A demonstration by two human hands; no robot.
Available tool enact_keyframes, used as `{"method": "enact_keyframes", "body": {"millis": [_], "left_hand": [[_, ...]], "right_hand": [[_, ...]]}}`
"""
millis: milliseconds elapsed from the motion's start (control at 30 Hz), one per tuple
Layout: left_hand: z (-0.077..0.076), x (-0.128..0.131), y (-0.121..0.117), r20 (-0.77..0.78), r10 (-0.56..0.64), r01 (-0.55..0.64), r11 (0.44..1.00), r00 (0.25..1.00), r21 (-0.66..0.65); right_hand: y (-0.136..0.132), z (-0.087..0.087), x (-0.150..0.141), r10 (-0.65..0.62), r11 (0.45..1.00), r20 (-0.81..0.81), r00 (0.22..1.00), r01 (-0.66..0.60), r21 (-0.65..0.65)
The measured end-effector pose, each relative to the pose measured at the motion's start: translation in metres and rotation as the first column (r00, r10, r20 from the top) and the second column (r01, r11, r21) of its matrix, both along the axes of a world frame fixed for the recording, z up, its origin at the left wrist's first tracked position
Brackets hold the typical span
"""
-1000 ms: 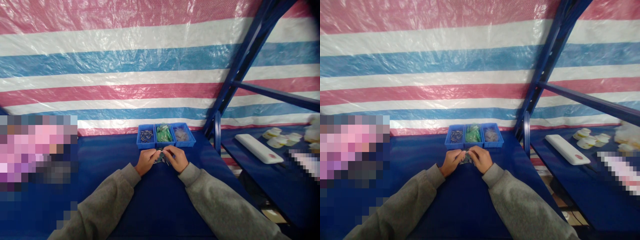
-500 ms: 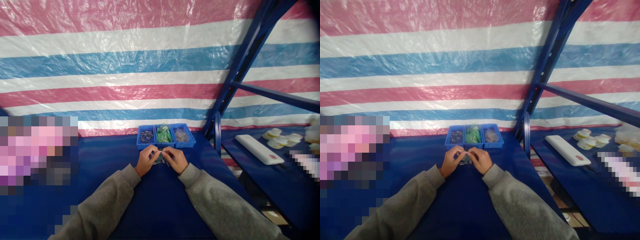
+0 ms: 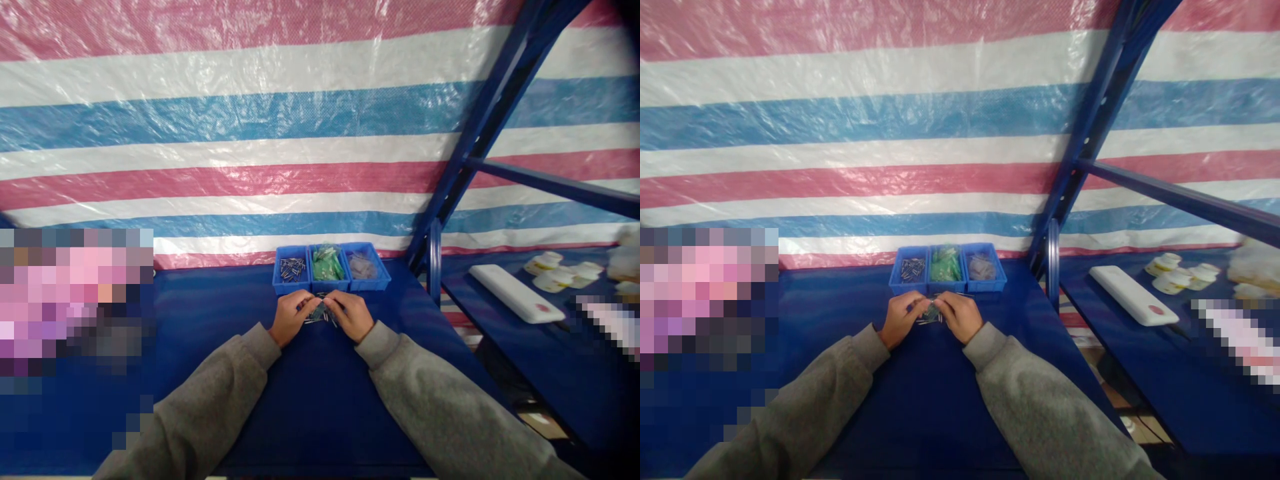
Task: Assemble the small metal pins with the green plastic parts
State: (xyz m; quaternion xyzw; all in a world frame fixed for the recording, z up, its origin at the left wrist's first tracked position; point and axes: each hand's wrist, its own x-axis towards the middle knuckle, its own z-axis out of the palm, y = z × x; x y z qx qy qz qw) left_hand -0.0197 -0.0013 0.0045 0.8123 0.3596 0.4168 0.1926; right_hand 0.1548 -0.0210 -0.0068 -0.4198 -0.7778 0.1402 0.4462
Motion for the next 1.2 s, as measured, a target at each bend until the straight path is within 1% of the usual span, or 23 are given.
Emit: {"method": "enact_keyframes", "body": {"millis": [200, 333, 400, 500, 600, 667, 767, 833, 1000, 1200], "left_hand": [[0.002, 0.001, -0.001, 0.038, -0.002, 0.001, 1.000, 0.999, 0.014], [0.001, 0.001, -0.003, 0.136, -0.021, 0.028, 0.998, 0.990, -0.053], [0.000, 0.001, -0.003, 0.157, -0.025, 0.040, 0.995, 0.987, -0.093], [-0.001, 0.001, -0.002, 0.104, 0.006, 0.003, 0.996, 0.995, -0.091], [-0.002, 0.001, 0.000, 0.025, 0.045, -0.045, 0.999, 0.999, -0.011], [-0.003, 0.001, 0.000, -0.006, 0.026, -0.025, 0.999, 1.000, 0.024], [-0.005, 0.001, 0.002, -0.036, -0.005, 0.005, 1.000, 0.999, 0.014], [-0.006, 0.001, 0.002, -0.050, -0.015, 0.015, 1.000, 0.999, 0.000], [-0.006, 0.001, 0.001, -0.056, -0.084, 0.084, 0.996, 0.995, -0.002], [-0.006, 0.002, 0.001, -0.052, -0.087, 0.088, 0.996, 0.995, 0.007]], "right_hand": [[0.003, -0.007, 0.002, -0.003, 1.000, 0.061, 0.998, 0.004, -0.014], [0.004, -0.008, 0.003, -0.078, 0.997, 0.053, 0.996, 0.079, -0.007], [0.004, -0.008, 0.003, -0.096, 0.995, 0.047, 0.994, 0.097, -0.003], [0.004, -0.006, 0.003, -0.097, 0.995, 0.046, 0.994, 0.097, -0.006], [0.002, -0.003, 0.003, -0.115, 0.993, 0.031, 0.993, 0.115, 0.002], [0.000, -0.001, 0.003, -0.136, 0.991, 0.002, 0.991, 0.136, 0.015], [-0.001, 0.002, 0.004, -0.144, 0.989, -0.040, 0.989, 0.145, 0.027], [-0.001, 0.002, 0.003, -0.128, 0.991, -0.045, 0.991, 0.130, 0.031], [0.000, -0.002, 0.002, -0.076, 0.997, -0.011, 0.997, 0.076, 0.012], [0.000, -0.003, 0.002, -0.041, 0.999, -0.005, 0.999, 0.041, -0.033]]}}
